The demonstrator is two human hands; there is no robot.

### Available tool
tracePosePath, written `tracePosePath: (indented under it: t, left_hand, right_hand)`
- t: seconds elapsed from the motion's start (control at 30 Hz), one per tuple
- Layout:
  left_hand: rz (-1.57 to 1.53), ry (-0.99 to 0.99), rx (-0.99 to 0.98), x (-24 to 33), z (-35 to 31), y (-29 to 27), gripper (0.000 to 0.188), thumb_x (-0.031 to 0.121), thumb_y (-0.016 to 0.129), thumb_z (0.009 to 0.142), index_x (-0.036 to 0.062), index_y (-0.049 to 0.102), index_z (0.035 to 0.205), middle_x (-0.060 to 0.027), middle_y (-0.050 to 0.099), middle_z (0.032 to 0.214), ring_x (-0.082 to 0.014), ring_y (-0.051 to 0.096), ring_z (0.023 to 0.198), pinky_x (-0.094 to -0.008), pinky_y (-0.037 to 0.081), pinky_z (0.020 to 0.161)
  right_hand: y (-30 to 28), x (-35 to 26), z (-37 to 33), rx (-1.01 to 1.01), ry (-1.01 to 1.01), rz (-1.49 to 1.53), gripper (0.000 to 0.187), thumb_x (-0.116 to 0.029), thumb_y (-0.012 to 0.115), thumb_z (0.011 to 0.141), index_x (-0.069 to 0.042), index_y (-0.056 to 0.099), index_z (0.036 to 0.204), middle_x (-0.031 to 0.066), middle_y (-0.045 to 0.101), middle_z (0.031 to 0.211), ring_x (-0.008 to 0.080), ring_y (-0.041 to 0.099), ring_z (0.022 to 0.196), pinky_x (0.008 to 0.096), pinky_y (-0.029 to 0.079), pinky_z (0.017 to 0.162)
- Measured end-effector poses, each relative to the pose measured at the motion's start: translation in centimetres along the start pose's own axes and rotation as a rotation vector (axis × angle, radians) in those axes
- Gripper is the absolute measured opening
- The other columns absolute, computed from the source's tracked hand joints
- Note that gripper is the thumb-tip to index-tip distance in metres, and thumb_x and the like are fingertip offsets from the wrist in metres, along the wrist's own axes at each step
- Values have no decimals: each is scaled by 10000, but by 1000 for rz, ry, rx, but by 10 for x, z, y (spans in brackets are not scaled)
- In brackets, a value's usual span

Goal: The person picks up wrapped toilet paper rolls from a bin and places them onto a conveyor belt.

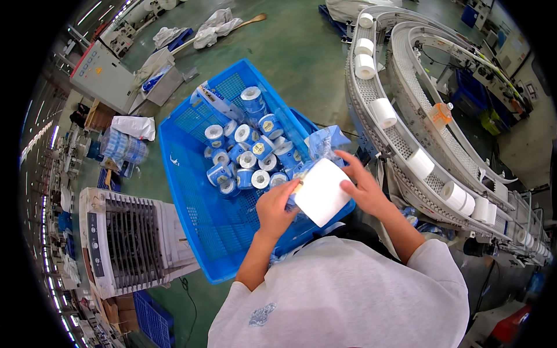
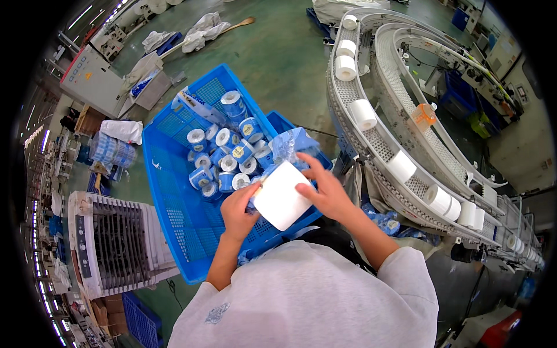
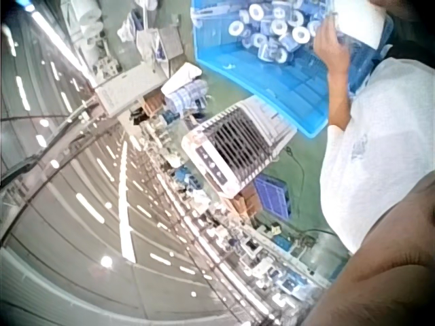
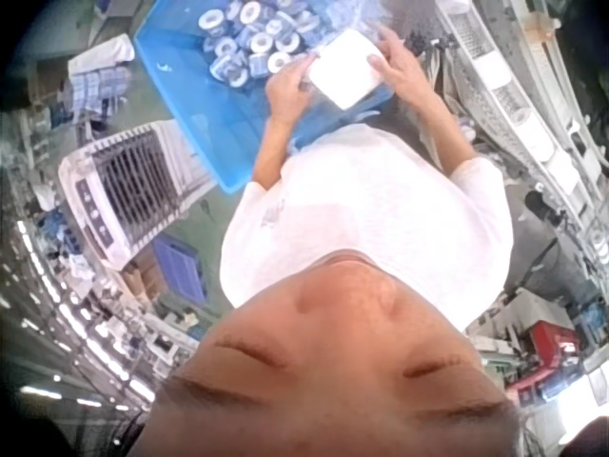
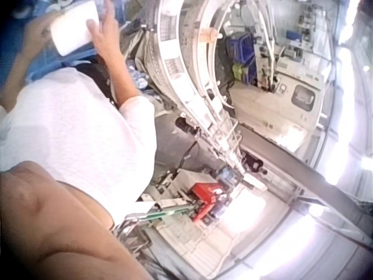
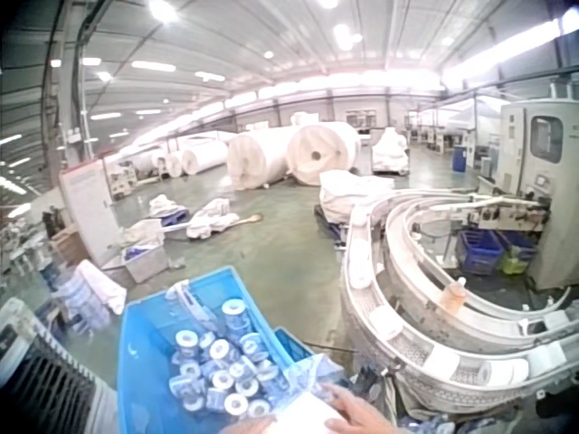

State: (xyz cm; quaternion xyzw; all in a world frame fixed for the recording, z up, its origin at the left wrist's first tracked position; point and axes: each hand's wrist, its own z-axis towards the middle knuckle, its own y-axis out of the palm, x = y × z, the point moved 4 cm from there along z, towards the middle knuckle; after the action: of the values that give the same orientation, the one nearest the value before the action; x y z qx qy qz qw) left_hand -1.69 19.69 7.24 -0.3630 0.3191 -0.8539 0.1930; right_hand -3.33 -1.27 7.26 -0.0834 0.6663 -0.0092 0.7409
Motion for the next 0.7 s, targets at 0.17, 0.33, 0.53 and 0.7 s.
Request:
tracePosePath:
  t: [0.17, 0.33, 0.53, 0.7]
  left_hand:
    - [-223, -62, 84, -7, 1, -13, 342, 164, 809, 560, 57, 622, 826, -95, 635, 843, -232, 612, 747, -292, 476, 644]
    - [-581, -614, 104, -78, -27, -29, 243, 24, 730, 622, 47, 497, 687, 7, 542, 747, -79, 496, 712, -217, 399, 628]
    - [-778, -657, 85, -86, -60, 2, 212, -14, 564, 631, 46, 481, 816, -57, 529, 1073, -118, 477, 987, -255, 356, 870]
    - [-868, -574, -321, -51, -65, 17, 362, 5, 574, 637, 37, 571, 998, -75, 592, 1025, -148, 541, 965, -276, 415, 825]
  right_hand:
    - [-6, 27, 0, -136, 195, 497, 761, -286, 708, 726, -56, 334, 1348, 89, 436, 1280, 180, 431, 1157, 306, 333, 967]
    - [-29, 26, -12, -49, 48, 578, 892, -170, 764, 656, -49, 258, 1382, 90, 384, 1345, 194, 348, 1254, 319, 259, 1032]
    - [-54, 37, -14, 70, 45, 565, 935, -176, 766, 662, -52, 208, 1402, 93, 364, 1361, 195, 341, 1260, 320, 252, 1036]
    - [-74, 42, -16, 143, -23, 456, 916, -138, 759, 671, -54, 210, 1400, 98, 373, 1352, 202, 357, 1242, 323, 264, 1024]
